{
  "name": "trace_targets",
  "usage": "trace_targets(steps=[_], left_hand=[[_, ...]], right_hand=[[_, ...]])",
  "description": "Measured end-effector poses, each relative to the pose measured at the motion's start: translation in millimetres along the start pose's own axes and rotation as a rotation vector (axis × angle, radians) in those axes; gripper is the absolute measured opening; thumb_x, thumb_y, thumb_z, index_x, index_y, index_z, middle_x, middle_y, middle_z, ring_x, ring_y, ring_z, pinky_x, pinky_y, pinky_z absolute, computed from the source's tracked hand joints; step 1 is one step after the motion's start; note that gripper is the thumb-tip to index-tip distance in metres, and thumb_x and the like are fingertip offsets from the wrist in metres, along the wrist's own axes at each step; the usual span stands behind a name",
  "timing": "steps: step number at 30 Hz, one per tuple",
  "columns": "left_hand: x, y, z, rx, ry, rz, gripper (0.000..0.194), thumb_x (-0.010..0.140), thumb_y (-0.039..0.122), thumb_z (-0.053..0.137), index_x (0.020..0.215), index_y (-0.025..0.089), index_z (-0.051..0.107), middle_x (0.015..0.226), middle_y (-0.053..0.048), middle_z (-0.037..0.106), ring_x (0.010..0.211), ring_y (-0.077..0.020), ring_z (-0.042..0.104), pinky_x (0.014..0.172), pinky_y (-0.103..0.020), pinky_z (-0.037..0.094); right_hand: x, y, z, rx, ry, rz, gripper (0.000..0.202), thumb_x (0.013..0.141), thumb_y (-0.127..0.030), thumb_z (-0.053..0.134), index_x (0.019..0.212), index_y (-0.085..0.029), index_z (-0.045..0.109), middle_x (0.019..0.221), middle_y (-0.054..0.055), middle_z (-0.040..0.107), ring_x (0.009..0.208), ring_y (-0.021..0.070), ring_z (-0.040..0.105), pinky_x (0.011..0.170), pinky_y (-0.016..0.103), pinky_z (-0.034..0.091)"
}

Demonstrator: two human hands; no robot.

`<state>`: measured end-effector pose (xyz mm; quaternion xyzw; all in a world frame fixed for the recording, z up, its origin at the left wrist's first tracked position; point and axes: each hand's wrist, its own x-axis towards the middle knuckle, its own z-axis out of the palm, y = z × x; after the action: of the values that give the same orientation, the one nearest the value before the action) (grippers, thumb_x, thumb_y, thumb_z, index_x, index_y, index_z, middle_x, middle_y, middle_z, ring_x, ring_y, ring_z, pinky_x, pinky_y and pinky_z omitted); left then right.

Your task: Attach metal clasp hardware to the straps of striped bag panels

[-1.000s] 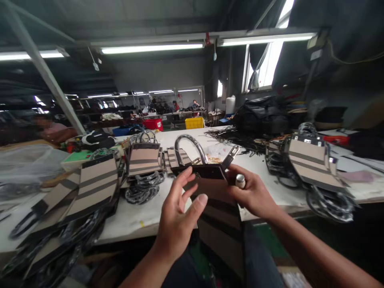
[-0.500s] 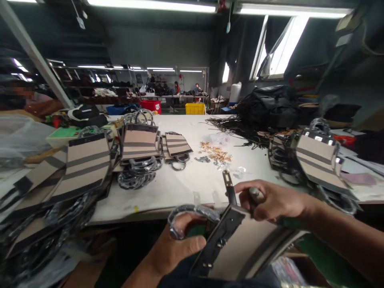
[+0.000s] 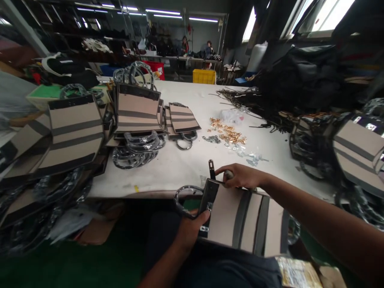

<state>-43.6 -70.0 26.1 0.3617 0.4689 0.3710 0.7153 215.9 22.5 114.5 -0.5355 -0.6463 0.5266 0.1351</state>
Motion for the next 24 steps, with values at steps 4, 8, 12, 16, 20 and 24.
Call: trace_targets(steps=[4,8,12,16,20,24], left_hand=[[15.8,-18.9,6.1,-0.141,0.034,-0.135,0.049,0.067,0.055,0.092,0.092,0.014,0.084,0.084,-0.012,0.079,0.077,-0.0282,0.075,0.075,-0.036,0.058],[26.3,-30.9,12.3,-0.245,0.077,-0.163,0.05,0.07,0.052,0.091,0.101,0.014,0.084,0.094,-0.013,0.082,0.088,-0.0302,0.078,0.084,-0.039,0.061],[36.7,-26.8,22.4,-0.28,0.127,-0.173,0.046,0.069,0.047,0.092,0.099,0.013,0.084,0.09,-0.012,0.082,0.085,-0.0308,0.079,0.083,-0.04,0.062],[41.4,-21.6,30.1,-0.279,0.16,-0.175,0.043,0.068,0.043,0.091,0.098,0.012,0.084,0.088,-0.012,0.083,0.081,-0.0303,0.079,0.078,-0.039,0.062],[39.8,-19.6,32.8,-0.265,0.195,-0.192,0.042,0.067,0.042,0.091,0.094,0.011,0.084,0.084,-0.012,0.082,0.076,-0.0301,0.079,0.072,-0.037,0.061],[38.5,-16.7,34.0,-0.252,0.204,-0.177,0.041,0.066,0.041,0.09,0.094,0.011,0.084,0.086,-0.013,0.083,0.078,-0.0293,0.079,0.069,-0.033,0.059]], right_hand=[[32.0,15.7,2.9,-0.241,0.155,0.008,0.045,0.08,-0.026,0.068,0.124,-0.019,0.074,0.077,-0.001,0.07,0.066,0.0154,0.058,0.064,0.027,0.046],[43.1,38.9,7.8,-0.438,0.348,-0.044,0.056,0.085,-0.023,0.064,0.14,-0.018,0.066,0.114,0.009,0.077,0.096,0.0235,0.07,0.088,0.033,0.054],[30.6,57.2,4.0,-0.728,0.543,-0.112,0.052,0.093,-0.029,0.061,0.144,-0.02,0.063,0.14,0.015,0.068,0.127,0.0343,0.061,0.106,0.046,0.049],[14.8,71.8,-8.5,-0.804,0.51,0.071,0.042,0.098,-0.043,0.058,0.133,-0.025,0.071,0.13,0.012,0.073,0.109,0.034,0.069,0.09,0.045,0.053],[7.7,82.4,-17.9,-0.759,0.493,0.027,0.036,0.099,-0.04,0.058,0.128,-0.025,0.073,0.122,0.011,0.075,0.108,0.0308,0.071,0.085,0.038,0.053],[-10.1,67.9,-14.4,-0.675,0.759,-0.179,0.032,0.097,-0.039,0.065,0.124,-0.022,0.072,0.11,0.012,0.076,0.09,0.0264,0.071,0.077,0.037,0.054]])
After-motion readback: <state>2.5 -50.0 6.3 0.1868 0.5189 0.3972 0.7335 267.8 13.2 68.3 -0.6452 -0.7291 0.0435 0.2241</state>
